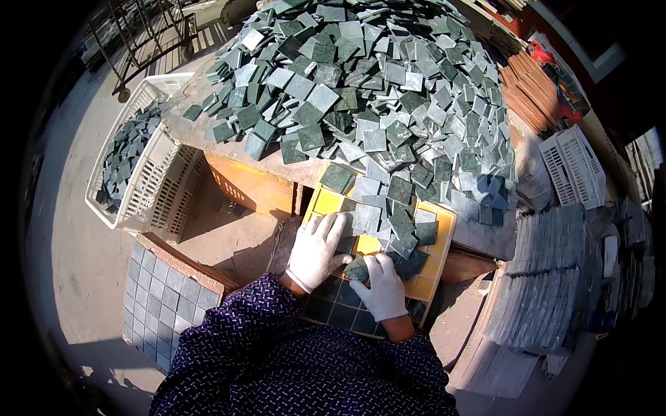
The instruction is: The person places small green tiles one by one into a yellow grid frame on a table, filling the grid cells. After completing the grid, the person flips the frame to reveal the arranged tiles and sets it aside.
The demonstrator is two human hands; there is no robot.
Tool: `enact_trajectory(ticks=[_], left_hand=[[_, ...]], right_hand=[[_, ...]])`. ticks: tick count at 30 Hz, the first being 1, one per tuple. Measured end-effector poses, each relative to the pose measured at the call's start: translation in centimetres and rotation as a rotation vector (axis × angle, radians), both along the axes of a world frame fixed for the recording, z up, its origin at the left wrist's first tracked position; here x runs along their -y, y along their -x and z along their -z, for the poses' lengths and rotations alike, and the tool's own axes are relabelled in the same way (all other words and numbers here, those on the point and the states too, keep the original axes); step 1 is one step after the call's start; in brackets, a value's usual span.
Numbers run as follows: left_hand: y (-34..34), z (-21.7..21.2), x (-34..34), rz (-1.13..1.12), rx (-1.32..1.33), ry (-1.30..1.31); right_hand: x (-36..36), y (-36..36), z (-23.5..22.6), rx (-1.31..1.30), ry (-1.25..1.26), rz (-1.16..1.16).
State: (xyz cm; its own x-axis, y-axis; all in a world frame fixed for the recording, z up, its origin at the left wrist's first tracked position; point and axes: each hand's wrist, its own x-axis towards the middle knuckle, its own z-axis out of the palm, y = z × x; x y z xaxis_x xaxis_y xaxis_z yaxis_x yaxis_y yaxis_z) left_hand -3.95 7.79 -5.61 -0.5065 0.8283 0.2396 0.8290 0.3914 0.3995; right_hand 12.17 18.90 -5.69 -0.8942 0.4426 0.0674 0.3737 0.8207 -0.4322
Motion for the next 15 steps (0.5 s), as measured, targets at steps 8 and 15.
enact_trajectory(ticks=[8,15], left_hand=[[-0.2,-3.2,3.4,0.063,0.408,-0.148],[1.9,-1.5,10.9,-0.284,1.578,-0.403]], right_hand=[[0.8,-0.2,-1.6,-0.226,0.263,-0.029],[-1.5,4.3,-2.9,-0.166,0.08,-0.166]])
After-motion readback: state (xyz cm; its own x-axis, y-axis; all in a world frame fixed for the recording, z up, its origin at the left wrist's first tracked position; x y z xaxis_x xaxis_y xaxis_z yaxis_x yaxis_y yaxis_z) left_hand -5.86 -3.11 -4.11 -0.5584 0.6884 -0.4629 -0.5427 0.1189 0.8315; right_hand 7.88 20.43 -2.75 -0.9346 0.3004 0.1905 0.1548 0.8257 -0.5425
